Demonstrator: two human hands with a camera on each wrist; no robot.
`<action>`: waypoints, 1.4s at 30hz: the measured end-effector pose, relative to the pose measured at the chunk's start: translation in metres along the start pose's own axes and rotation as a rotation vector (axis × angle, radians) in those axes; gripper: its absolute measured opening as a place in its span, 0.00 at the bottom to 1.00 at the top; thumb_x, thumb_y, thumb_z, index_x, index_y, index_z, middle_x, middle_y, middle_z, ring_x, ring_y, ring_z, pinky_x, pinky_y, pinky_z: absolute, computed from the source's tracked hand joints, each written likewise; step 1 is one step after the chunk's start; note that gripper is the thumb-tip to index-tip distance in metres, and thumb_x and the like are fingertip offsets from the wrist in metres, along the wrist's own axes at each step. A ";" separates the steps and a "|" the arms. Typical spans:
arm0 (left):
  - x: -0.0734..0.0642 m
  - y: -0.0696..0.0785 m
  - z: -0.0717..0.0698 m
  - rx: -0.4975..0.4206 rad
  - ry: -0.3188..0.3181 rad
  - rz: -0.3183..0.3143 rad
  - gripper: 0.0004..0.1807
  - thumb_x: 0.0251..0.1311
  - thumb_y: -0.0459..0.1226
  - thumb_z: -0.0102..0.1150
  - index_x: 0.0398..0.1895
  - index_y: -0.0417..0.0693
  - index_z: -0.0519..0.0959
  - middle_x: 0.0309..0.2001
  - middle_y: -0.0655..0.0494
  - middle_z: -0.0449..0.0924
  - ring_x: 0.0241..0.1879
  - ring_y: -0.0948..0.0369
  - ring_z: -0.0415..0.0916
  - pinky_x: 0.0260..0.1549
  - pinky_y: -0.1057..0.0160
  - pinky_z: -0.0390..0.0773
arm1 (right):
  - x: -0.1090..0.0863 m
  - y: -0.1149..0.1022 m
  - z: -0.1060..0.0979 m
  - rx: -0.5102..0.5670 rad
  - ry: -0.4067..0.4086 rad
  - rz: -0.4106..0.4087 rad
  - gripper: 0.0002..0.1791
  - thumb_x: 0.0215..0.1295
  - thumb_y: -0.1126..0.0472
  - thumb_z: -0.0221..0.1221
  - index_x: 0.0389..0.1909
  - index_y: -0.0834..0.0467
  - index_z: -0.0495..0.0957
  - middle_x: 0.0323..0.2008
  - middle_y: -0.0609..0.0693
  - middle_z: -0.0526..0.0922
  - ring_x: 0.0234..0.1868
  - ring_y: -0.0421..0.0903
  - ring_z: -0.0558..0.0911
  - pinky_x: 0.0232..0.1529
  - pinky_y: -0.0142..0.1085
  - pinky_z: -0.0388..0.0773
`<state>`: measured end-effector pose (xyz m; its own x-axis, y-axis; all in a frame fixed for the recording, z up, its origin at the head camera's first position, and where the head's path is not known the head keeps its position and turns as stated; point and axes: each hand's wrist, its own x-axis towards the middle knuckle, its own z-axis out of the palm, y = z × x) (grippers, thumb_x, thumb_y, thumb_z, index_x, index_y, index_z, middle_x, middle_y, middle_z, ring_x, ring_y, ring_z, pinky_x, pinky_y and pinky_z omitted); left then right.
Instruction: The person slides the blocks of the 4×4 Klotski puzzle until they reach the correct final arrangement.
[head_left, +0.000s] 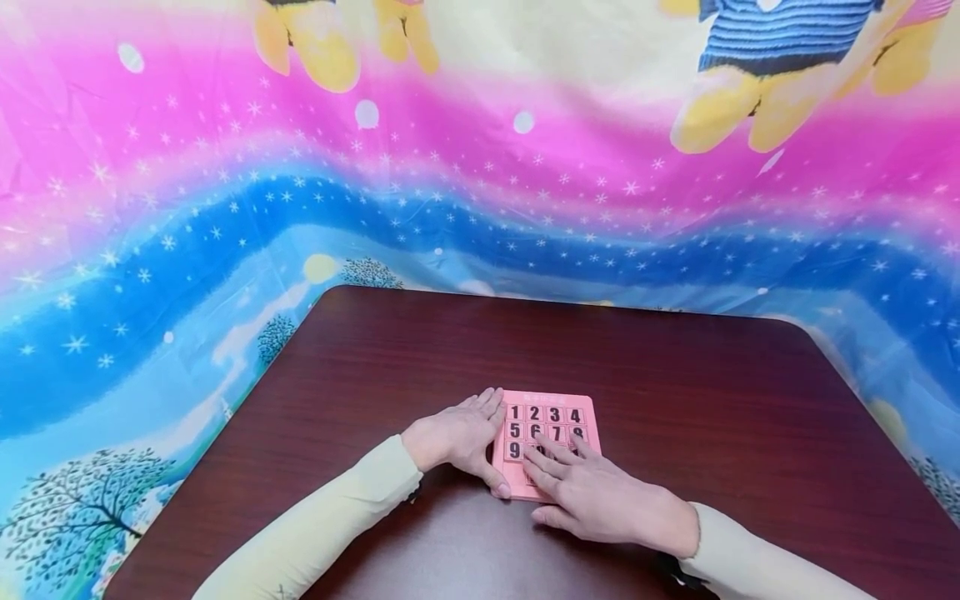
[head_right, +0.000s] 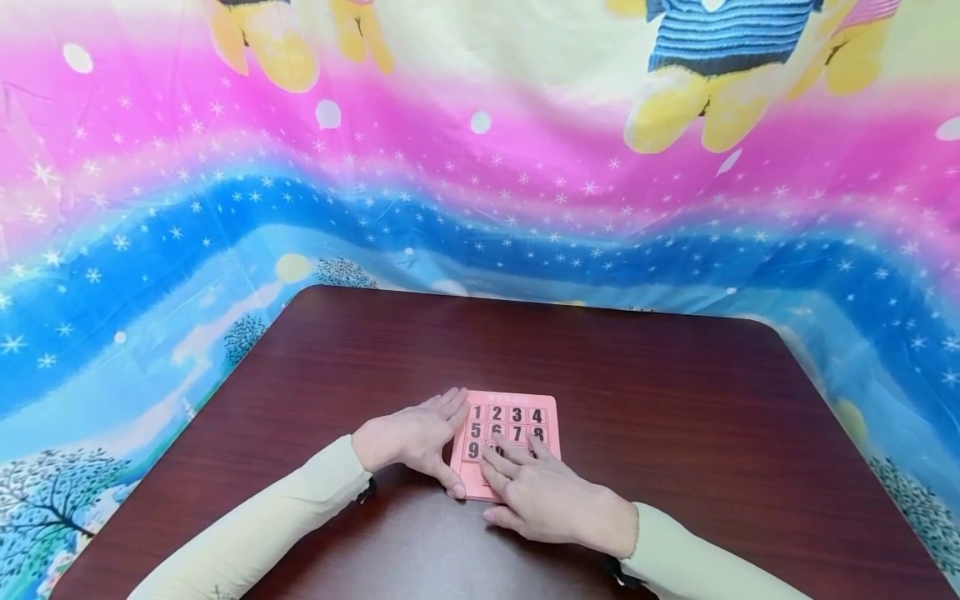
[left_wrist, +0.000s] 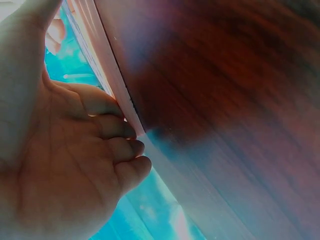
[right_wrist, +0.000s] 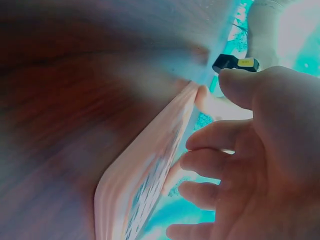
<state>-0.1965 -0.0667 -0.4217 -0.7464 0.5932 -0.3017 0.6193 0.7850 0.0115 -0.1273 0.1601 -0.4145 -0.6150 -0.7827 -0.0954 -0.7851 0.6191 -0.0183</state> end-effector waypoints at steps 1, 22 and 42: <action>0.000 0.000 0.000 -0.004 -0.003 -0.003 0.71 0.39 0.78 0.58 0.77 0.38 0.50 0.79 0.41 0.42 0.79 0.51 0.40 0.78 0.57 0.49 | -0.003 0.001 -0.001 0.002 0.001 0.004 0.35 0.72 0.37 0.47 0.71 0.55 0.67 0.72 0.51 0.67 0.75 0.54 0.63 0.70 0.62 0.61; 0.000 -0.001 -0.001 0.009 0.000 -0.008 0.71 0.39 0.78 0.58 0.77 0.38 0.51 0.79 0.41 0.42 0.79 0.50 0.41 0.77 0.57 0.50 | -0.003 0.000 0.003 -0.066 0.039 -0.068 0.34 0.73 0.38 0.46 0.69 0.57 0.69 0.72 0.52 0.67 0.73 0.54 0.65 0.66 0.61 0.66; -0.001 -0.001 0.000 -0.040 -0.004 -0.007 0.72 0.38 0.77 0.60 0.77 0.39 0.49 0.79 0.42 0.41 0.79 0.51 0.39 0.78 0.57 0.47 | -0.012 0.009 -0.009 0.064 -0.071 0.015 0.34 0.72 0.39 0.49 0.72 0.55 0.65 0.74 0.52 0.63 0.76 0.53 0.61 0.71 0.60 0.61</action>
<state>-0.1971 -0.0681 -0.4212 -0.7496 0.5870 -0.3057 0.6037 0.7958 0.0478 -0.1271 0.1747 -0.4043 -0.6182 -0.7682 -0.1665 -0.7681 0.6354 -0.0797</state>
